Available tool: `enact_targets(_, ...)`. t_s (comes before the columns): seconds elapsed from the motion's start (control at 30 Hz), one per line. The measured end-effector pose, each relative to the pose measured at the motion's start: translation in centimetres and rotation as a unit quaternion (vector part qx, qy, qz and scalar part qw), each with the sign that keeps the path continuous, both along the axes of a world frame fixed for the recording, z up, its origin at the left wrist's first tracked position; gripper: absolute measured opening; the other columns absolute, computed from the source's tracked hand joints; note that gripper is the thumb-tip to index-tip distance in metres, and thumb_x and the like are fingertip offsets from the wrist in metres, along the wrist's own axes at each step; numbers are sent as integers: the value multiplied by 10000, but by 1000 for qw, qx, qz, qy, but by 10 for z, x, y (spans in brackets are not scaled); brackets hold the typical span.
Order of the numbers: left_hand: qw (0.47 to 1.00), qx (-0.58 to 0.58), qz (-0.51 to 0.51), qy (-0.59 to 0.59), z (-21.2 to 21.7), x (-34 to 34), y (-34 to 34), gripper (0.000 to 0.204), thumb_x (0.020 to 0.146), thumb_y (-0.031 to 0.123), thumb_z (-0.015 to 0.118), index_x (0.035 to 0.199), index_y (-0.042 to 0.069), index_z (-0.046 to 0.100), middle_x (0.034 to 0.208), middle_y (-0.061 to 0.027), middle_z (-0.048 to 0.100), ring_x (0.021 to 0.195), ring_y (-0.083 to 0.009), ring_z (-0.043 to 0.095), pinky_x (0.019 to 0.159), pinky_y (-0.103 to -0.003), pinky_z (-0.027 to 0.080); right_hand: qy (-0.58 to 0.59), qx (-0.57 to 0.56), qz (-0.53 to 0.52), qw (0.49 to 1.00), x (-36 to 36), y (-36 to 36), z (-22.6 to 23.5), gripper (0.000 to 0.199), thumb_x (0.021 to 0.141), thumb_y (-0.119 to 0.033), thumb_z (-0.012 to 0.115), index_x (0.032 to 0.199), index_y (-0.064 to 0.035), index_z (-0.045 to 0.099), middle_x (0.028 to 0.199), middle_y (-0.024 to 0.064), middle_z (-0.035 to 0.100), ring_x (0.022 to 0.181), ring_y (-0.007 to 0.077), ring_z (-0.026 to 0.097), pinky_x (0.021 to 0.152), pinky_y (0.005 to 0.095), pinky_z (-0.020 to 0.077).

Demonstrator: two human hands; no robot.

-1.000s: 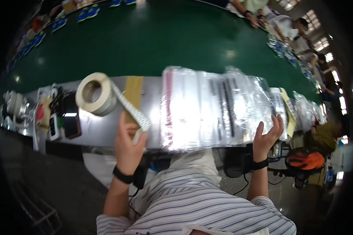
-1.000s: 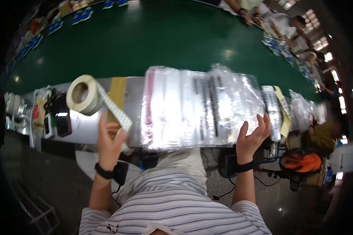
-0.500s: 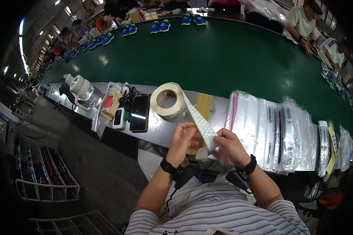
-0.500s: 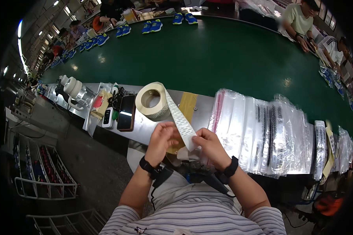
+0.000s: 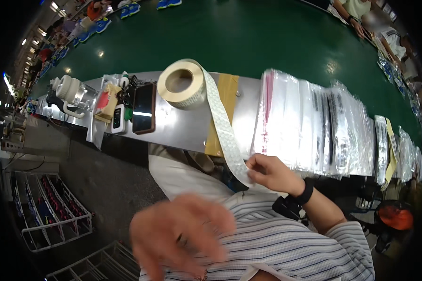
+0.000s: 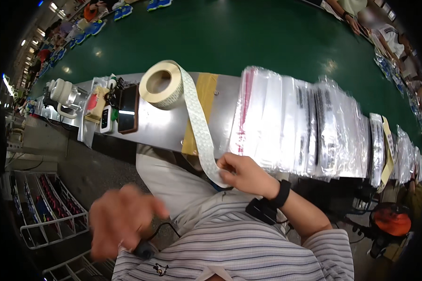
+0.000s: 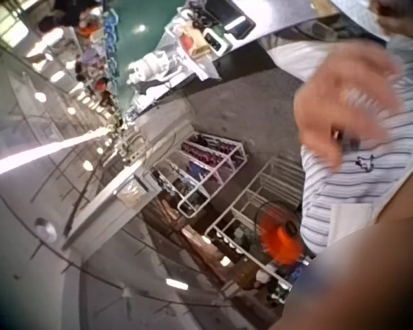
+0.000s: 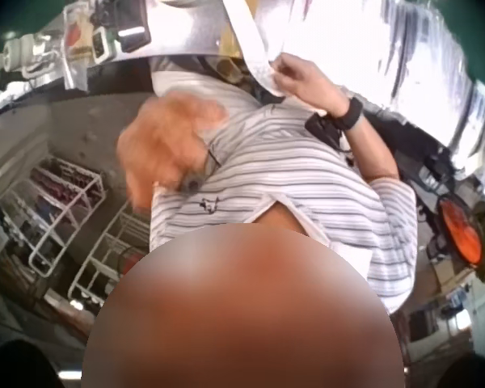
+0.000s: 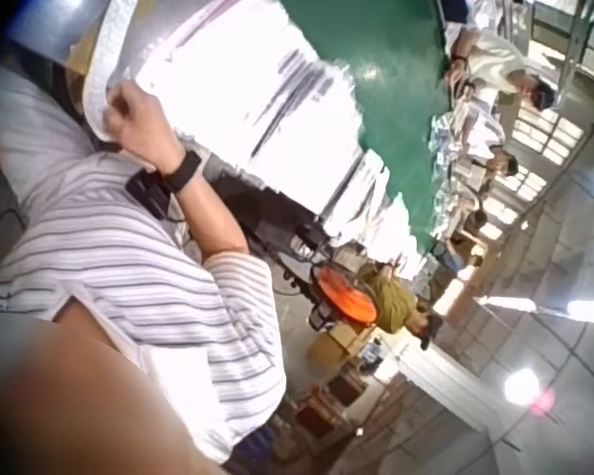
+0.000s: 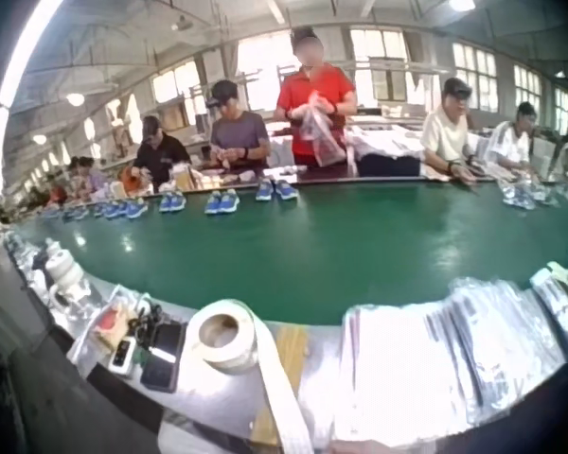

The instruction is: The person stands at a factory assembly line and repeatedly applies printed labels to clear plastic bags containing white items. They peel labels from a roll, smooth them onto the bags, and stack the labeled packages on the table.

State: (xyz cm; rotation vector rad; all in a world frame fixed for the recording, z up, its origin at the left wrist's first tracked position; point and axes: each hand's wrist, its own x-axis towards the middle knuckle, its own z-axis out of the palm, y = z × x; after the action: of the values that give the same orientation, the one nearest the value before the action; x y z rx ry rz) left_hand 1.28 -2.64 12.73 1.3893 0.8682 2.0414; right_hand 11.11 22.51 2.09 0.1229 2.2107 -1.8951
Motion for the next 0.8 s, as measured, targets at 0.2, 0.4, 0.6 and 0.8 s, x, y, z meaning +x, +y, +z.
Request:
enact_targets(0.2,990,104,-95,27,52,16,7,196,860,344,702,975,194,749,1113,-28,652,1187,-148,514,1040,-654,253,39,-15,12,999,-14,-14,0,121,883,-77,609,968,0,572,761,64,571,695,121,523,666,272,452)
enact_targets(0.4,988,-134,67,42,15,-11,24,269,820,206,724,990,7,661,1036,-87,648,909,-208,595,801,-422,461,-7,-62,-22,998,-17,-9,3,104,908,-63,591,984,6,604,773,62,568,704,117,523,678,276,459)
enact_targets(0.6,835,-418,294,203,-82,-4,56,248,834,109,717,1037,-12,640,936,-95,663,790,-220,639,688,-304,501,165,48,-33,985,-30,-18,1,85,867,-53,638,943,-19,653,779,101,605,700,233,597,645,315,481)
enact_targets(0.8,866,-399,272,-130,-97,-18,54,133,924,14,601,1027,-38,667,946,-56,688,808,-58,610,713,-193,489,163,153,-86,971,-30,-24,5,106,832,-136,691,900,-56,676,807,94,624,715,274,626,629,353,493)
